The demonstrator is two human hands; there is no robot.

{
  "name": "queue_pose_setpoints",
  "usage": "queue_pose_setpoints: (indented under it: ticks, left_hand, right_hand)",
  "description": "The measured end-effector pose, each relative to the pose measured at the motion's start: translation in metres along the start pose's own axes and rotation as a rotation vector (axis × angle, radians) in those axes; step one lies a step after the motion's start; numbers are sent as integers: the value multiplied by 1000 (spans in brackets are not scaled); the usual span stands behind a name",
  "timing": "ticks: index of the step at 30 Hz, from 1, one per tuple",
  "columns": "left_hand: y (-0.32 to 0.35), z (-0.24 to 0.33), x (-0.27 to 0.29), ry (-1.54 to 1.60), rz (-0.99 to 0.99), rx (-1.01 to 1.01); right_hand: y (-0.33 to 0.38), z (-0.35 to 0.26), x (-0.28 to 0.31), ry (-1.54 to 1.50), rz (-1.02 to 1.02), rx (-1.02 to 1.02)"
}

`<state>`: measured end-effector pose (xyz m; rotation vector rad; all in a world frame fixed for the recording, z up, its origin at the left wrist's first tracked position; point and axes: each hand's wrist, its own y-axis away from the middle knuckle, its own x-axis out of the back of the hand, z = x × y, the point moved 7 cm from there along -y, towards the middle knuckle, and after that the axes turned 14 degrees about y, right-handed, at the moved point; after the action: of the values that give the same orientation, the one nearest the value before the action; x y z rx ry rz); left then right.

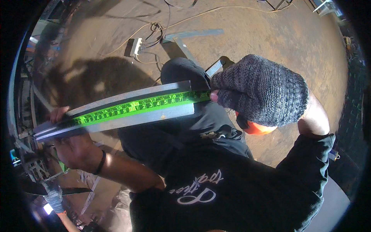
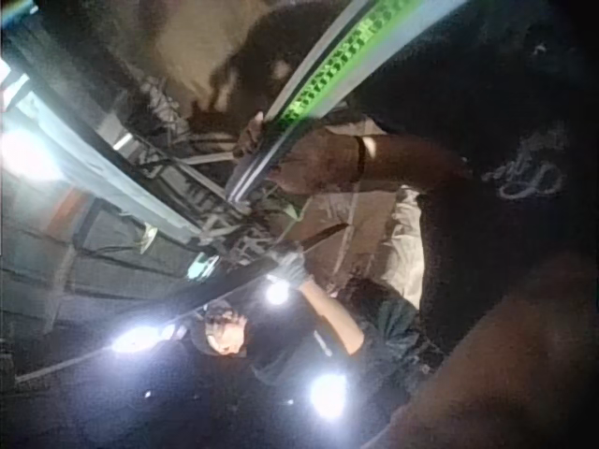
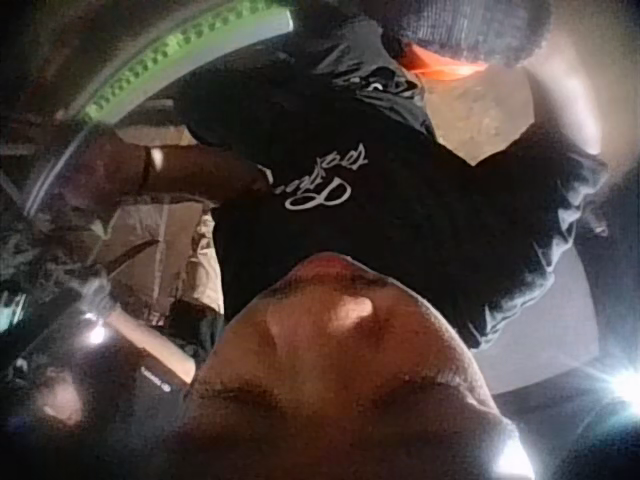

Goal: The person measures a metal bar with a tape measure and marks it with a pen. Then, using an angle grinder, the person cuts the metal bar, producing sparks. The person repeats the measuring and cutting process on another metal bar.

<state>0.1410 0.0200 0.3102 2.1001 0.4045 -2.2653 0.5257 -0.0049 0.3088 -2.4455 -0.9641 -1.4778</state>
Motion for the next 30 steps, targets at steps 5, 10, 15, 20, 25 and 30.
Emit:
queue_pose_setpoints:
  ticks: [5,10,15,20,25,30]
  left_hand:
    - [0,-34,-11,33,-29,108]
    - [0,-18,-4,-100,-81,33]
    - [-4,-15,4,-112,-77,44]
    - [-4,-17,4,-91,-52,54]
    - [1,-17,-14,-22,-77,127]
    - [-21,-79,34,119,52,173]
  right_hand:
    - [12,17,12,-26,14,-10]
    - [13,15,2,-50,-11,-107]
    - [14,18,-1,-8,12,-54]
    - [13,13,0,79,89,81]
    - [8,13,-5,60,83,165]
    - [32,34,-1,202,172,319]
